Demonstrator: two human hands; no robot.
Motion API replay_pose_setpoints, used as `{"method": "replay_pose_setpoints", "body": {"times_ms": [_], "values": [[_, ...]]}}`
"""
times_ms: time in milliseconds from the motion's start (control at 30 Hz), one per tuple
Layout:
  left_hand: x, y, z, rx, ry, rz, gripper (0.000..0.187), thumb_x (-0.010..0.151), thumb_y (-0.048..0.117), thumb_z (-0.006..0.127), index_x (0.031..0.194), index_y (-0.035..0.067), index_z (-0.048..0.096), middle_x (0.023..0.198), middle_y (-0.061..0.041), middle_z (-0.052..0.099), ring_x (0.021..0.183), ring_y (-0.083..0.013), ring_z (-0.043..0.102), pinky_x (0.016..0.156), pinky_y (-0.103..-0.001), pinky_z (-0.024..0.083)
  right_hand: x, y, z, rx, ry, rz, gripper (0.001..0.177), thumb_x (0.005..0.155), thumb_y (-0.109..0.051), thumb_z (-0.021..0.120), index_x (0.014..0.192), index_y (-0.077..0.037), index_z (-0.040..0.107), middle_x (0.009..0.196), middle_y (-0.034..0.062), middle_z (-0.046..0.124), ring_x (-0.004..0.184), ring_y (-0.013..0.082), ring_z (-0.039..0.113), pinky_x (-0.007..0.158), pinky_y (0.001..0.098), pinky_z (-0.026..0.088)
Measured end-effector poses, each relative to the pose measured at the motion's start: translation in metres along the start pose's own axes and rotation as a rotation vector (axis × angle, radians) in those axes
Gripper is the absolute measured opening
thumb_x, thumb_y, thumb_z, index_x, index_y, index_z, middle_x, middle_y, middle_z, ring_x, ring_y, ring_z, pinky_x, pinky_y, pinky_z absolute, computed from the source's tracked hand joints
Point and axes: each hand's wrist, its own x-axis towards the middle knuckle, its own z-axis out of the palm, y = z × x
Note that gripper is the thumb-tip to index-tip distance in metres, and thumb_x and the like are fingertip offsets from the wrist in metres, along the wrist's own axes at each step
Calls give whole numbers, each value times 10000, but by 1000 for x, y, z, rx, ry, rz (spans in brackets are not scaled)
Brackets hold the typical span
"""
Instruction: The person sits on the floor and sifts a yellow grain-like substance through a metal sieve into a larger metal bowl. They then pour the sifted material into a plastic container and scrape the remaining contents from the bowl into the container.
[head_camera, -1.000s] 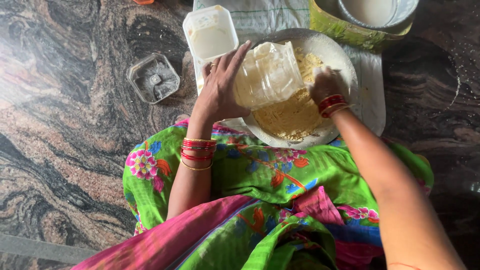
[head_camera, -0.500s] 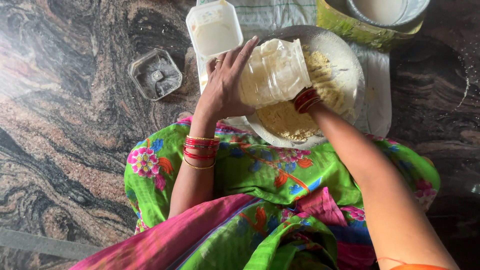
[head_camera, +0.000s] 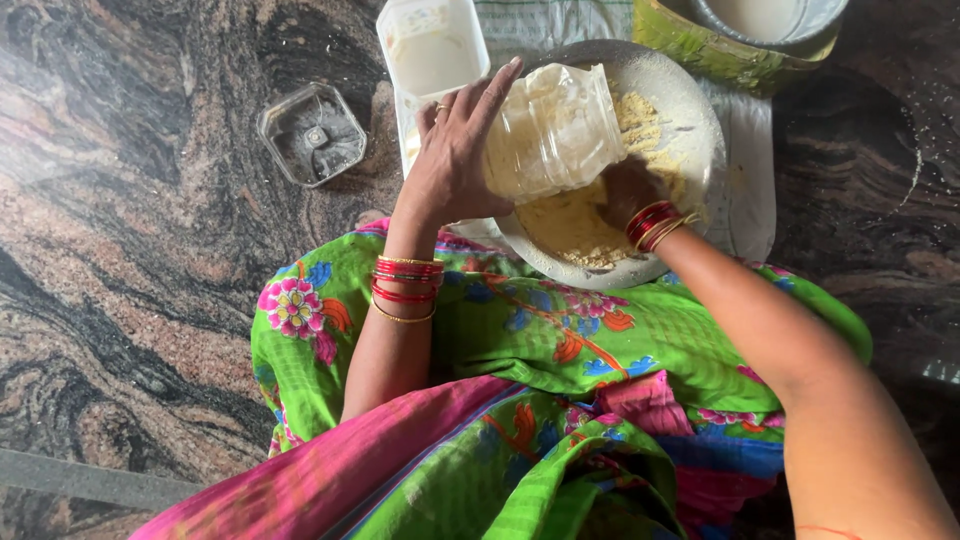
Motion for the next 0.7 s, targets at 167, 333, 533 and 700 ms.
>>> {"method": "replay_pose_setpoints", "body": {"times_ms": [167,333,533,700], "values": [[0,2,0,12,-7,-9,1471,372,272,971,1618,266,187,1505,-143,487,1417,-393,439,1149,-597,288,-1,4,15,122,-48,87,891,911,-635,606,1437,62,428,1481,354,410,1212,447,598,1009,507,526],[0,3,-1,13,7,9,1499,358,314,995,1612,248,176,1506,-165,477,1421,-406,421,1125,-617,274,14,-18,48,224,0,-150,983,881,-695,668,1457,65,429,1452,347,453,1338,458,484,1131,475,403],[2,7,-1,34,-31,-39,1506,337,306,988,1605,248,177,1484,-171,479,1410,-408,415,1148,-616,275,65,-19,94,159,-237,-174,698,891,-570,560,1385,-90,672,1284,192,756,1130,295,733,1043,385,578],[1,8,-3,22,-47,-43,1503,336,288,981,1606,248,177,1494,-174,476,1406,-407,422,1140,-613,278,90,19,103,318,-220,-326,610,866,-114,550,1421,-335,667,1360,63,659,938,221,702,896,333,575]]}}
